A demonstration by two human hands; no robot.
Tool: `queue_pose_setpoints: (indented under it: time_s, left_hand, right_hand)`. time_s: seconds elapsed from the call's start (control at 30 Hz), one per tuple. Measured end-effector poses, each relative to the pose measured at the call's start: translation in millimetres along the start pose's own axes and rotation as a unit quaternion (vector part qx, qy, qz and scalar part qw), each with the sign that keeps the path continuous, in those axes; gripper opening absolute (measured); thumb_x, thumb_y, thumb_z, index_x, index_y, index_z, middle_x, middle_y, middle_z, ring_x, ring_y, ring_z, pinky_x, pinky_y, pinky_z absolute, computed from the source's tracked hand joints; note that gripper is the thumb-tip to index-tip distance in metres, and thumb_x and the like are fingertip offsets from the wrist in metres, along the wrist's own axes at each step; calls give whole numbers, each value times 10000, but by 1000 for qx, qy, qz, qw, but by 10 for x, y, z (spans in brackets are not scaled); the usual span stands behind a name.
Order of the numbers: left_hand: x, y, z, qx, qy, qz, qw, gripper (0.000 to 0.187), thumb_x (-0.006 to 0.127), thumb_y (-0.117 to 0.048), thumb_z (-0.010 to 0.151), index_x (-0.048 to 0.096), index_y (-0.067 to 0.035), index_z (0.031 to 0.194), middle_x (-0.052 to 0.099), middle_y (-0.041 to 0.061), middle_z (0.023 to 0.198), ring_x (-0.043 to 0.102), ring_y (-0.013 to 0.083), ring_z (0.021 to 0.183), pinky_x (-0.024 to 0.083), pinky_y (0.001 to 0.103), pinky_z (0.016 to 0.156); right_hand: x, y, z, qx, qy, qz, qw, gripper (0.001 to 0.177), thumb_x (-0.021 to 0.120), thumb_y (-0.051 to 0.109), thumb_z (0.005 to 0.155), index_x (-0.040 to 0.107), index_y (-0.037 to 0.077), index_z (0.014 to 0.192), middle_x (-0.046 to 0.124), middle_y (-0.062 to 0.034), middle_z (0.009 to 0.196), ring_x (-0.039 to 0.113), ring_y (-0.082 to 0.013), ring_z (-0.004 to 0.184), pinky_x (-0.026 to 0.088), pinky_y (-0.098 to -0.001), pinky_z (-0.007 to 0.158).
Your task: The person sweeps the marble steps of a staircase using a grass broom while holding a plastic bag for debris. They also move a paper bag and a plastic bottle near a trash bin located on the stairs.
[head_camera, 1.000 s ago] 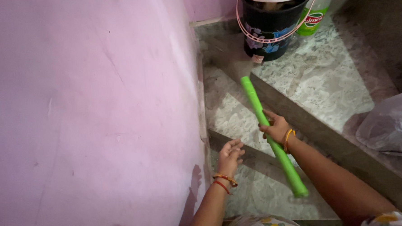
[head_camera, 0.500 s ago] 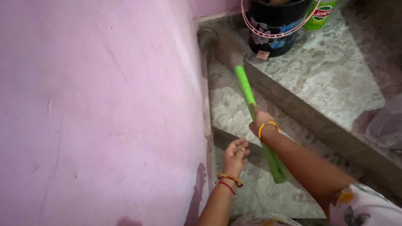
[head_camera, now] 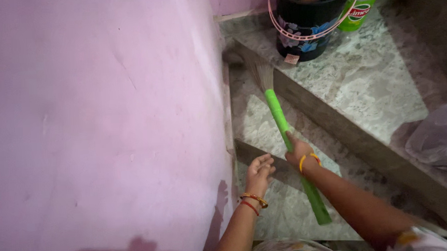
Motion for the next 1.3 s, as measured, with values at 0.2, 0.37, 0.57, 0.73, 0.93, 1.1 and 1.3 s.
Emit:
queue_pose_setpoints:
  time_s: [0.2, 0.37, 0.57, 0.73, 0.93, 1.1, 1.3]
  left_hand:
    - [-64, -34, -54, -3, -11, -6, 1000, 385, 504, -156, 999, 586, -150, 1374, 656, 44, 1405, 674, 168, 1142, 547, 343, 888]
    - [-104, -63, -10, -7, -14, -23, 1000, 399, 515, -161, 981, 590, -150, 1372, 660, 56, 1401, 673, 184, 1137, 542, 344, 867]
    - [-171, 125, 75, -3, -16, -20, 1000, 411, 517, -157, 964, 587, -144, 1369, 656, 55, 1395, 674, 175, 1109, 538, 331, 844]
    - [-258, 96, 116, 5, -17, -12, 1000, 397, 508, -189, 983, 574, -162, 1373, 653, 35, 1391, 661, 141, 1111, 530, 314, 843]
    - [-266, 82, 148, -2, -24, -36, 999, 380, 540, -166, 990, 592, -145, 1366, 666, 47, 1377, 674, 149, 1097, 545, 324, 858]
    - [-251, 104, 100, 16, -31, -12, 999, 392, 532, -159, 969, 603, -130, 1354, 685, 60, 1355, 689, 175, 1081, 561, 346, 845]
    - [-292, 64, 100, 9, -35, -12, 999, 411, 509, -161, 962, 589, -153, 1365, 670, 52, 1379, 690, 174, 1107, 550, 344, 840]
  right_hand:
    - [217, -159, 69, 141, 81, 230, 959, 800, 718, 90, 795, 450, 154, 1546, 760, -213, 1027, 724, -265, 730, 582, -409, 642]
    - [-130, 226, -323, -138, -77, 161, 974, 818, 742, 112, 745, 467, 76, 1514, 733, -237, 1119, 729, -323, 992, 569, -433, 836]
    - [209, 600, 857, -11, 34, -23, 999, 775, 735, 191, 774, 493, 121, 1507, 717, -242, 1144, 703, -383, 1046, 568, -453, 888]
    - [210, 459, 634, 64, 212, 42, 974, 795, 708, 179, 751, 495, 149, 1516, 778, -237, 1031, 793, -403, 911, 640, -479, 814]
    - [-351, 432, -143, -43, 55, -92, 993, 841, 730, 165, 726, 458, 195, 1521, 722, -247, 1063, 701, -408, 1005, 555, -485, 906]
    - [-24, 506, 689, -25, 82, -178, 980, 704, 706, 153, 774, 517, 140, 1452, 719, -243, 1112, 684, -423, 1064, 562, -515, 920]
    - [296, 424, 1068, -35, 160, -217, 962, 629, 754, 185, 750, 623, 146, 1365, 707, -236, 1170, 688, -393, 1090, 575, -485, 926]
Point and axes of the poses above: each hand's wrist, its own z-axis towards the middle knuckle, its own x-axis out of the palm, y = z × x, the point moved 10 cm from there along z, towards the middle knuckle
